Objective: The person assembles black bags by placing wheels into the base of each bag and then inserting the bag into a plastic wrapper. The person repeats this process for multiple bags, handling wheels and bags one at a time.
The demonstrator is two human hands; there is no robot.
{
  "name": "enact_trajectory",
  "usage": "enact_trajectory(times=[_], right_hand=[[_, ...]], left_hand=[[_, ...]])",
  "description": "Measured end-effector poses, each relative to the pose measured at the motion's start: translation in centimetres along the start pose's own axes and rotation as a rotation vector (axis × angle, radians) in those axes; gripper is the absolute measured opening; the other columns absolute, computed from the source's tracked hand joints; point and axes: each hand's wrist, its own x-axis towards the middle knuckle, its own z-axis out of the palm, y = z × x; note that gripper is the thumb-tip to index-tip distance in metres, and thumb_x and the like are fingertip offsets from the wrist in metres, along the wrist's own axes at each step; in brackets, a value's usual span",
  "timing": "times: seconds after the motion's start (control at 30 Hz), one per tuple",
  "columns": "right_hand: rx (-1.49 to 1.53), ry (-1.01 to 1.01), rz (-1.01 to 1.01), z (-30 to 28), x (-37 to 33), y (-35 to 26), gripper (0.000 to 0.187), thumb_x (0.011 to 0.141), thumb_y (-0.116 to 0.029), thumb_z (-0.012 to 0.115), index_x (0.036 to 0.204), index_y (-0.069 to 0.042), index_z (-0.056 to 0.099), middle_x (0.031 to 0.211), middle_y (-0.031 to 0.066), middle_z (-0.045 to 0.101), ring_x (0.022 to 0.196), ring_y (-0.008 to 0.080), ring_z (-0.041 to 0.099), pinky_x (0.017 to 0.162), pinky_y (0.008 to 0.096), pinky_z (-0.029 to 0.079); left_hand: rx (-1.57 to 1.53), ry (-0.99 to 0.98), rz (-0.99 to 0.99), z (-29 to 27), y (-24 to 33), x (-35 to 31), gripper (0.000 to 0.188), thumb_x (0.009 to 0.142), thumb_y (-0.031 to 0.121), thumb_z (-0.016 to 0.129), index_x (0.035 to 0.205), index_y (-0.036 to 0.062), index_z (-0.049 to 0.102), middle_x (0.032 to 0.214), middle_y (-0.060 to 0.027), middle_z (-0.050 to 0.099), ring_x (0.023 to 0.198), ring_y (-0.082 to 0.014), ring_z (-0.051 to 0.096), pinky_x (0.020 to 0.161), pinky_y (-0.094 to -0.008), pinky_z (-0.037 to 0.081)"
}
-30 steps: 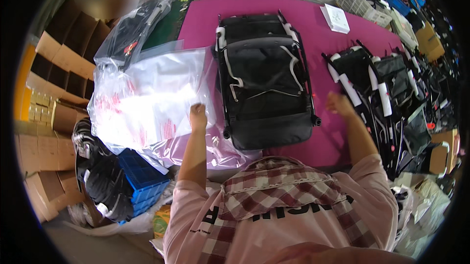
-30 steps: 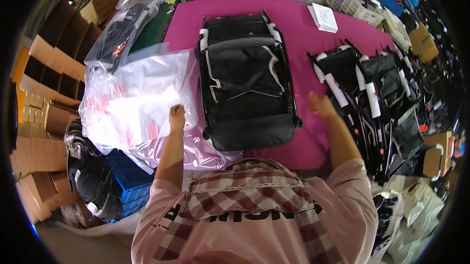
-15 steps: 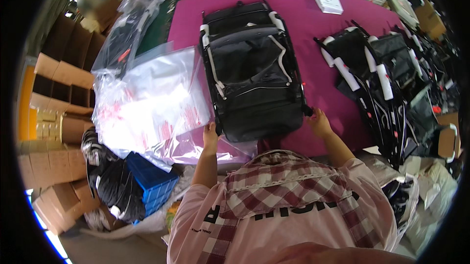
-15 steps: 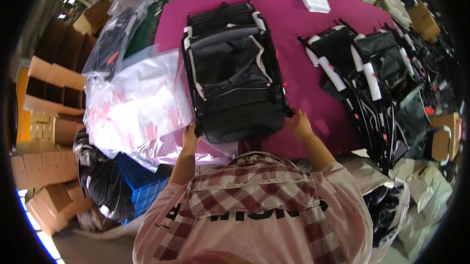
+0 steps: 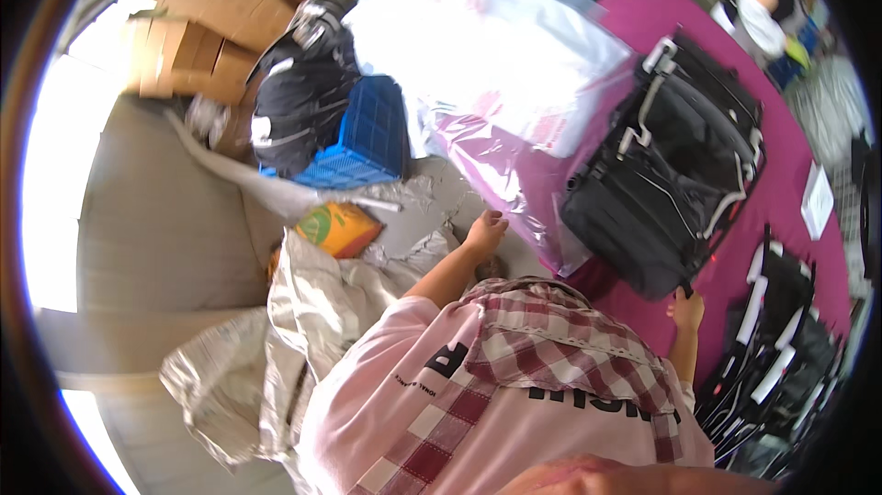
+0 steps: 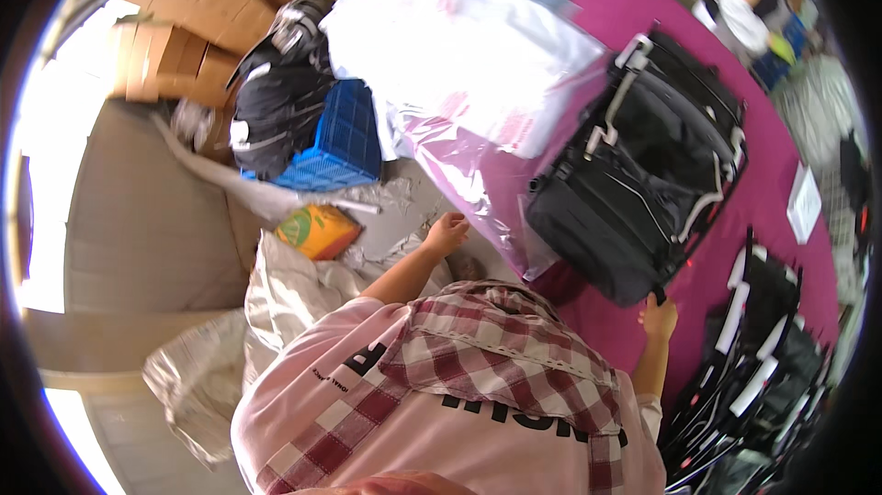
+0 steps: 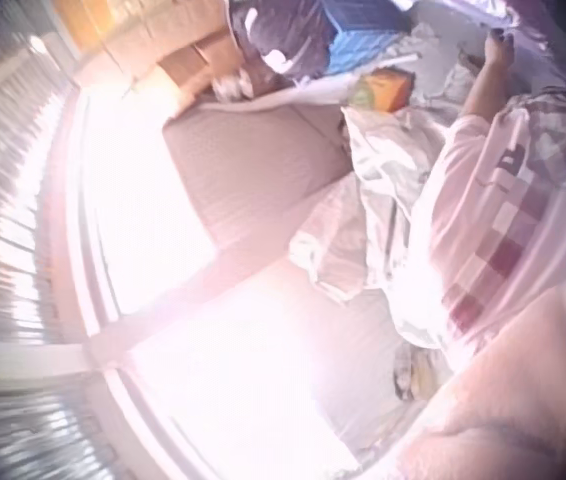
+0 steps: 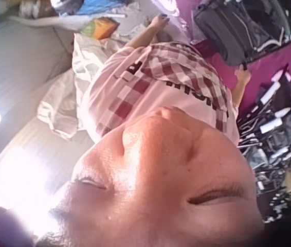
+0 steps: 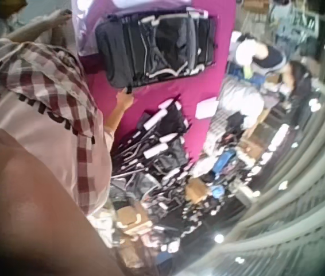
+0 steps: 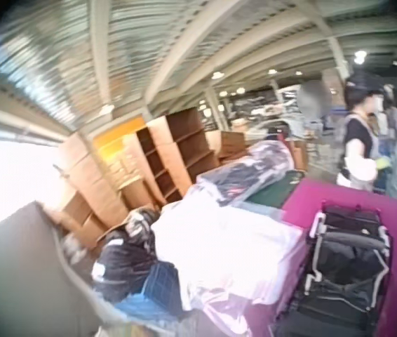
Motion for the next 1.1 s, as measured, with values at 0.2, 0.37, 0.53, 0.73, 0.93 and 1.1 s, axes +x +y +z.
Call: enact_trajectory(times=[0.2,0.37,0.53,0.73,0.93,1.1], right_hand=[[-0.62,-0.051,-0.051,2.5,-0.5,-2.5,0.049,0.093,-0.037,0.055,0.085,0.011,0.063,0.065,0.0188,0.069,0.055,0.0275,0.069,0.059,0.0369,0.056],[-0.745,0.127,-0.115,8.5,-4.7,-5.6,0.051,0.094,-0.04,0.054,0.092,0.01,0.063,0.07,0.0215,0.069,0.064,0.032,0.071,0.069,0.0384,0.056],[-0.534,0.252,-0.572,14.4,-9.2,-17.1,0.027,0.091,-0.025,0.062,0.099,0.0,0.065,0.081,0.0176,0.069,0.074,0.0344,0.068,0.067,0.0429,0.052],[-0.3,-0.183,-0.646,25.9,-5.9,-25.8,0.022,0.089,-0.021,0.066,0.099,-0.002,0.067,0.076,0.0162,0.069,0.07,0.031,0.068,0.065,0.039,0.052],[-0.302,-0.608,-0.965,39.4,-5.8,-35.2,0.02,0.085,-0.017,0.068,0.098,-0.002,0.067,0.079,0.0153,0.07,0.073,0.0316,0.068,0.068,0.0396,0.053],[-0.277,-0.772,-1.032,45.4,-7.6,-42.3,0.02,0.085,-0.017,0.067,0.098,-0.002,0.067,0.084,0.0155,0.07,0.077,0.0311,0.068,0.07,0.0396,0.053]], left_hand=[[-0.003,-0.1,0.0,-5.4,-4.3,2.3,0.046,0.091,0.027,0.064,0.125,-0.0023,0.054,0.102,-0.0115,0.066,0.079,-0.0183,0.067,0.072,-0.0313,0.054],[-0.14,-0.095,-0.053,-13.7,-6.9,5.5,0.042,0.092,0.027,0.063,0.123,-0.0013,0.057,0.099,-0.0101,0.066,0.079,-0.017,0.068,0.066,-0.0292,0.052],[-0.128,0.035,-0.087,-21.7,-7.9,8.9,0.037,0.094,0.025,0.059,0.12,-0.0011,0.059,0.096,-0.0082,0.066,0.076,-0.016,0.067,0.064,-0.0295,0.051],[-0.325,0.194,-0.095,-23.8,-6.3,11.2,0.039,0.092,0.023,0.06,0.12,-0.0032,0.059,0.095,-0.0119,0.068,0.074,-0.0185,0.068,0.066,-0.0311,0.052],[-0.382,0.396,-0.176,-31.0,-7.2,7.9,0.042,0.093,0.019,0.059,0.127,-0.0039,0.052,0.1,-0.0122,0.066,0.078,-0.0185,0.068,0.062,-0.0286,0.051],[-0.589,0.714,-0.302,-39.1,-8.4,8.1,0.041,0.093,0.016,0.059,0.129,-0.0023,0.051,0.106,-0.0117,0.064,0.082,-0.0194,0.069,0.066,-0.0276,0.053]])
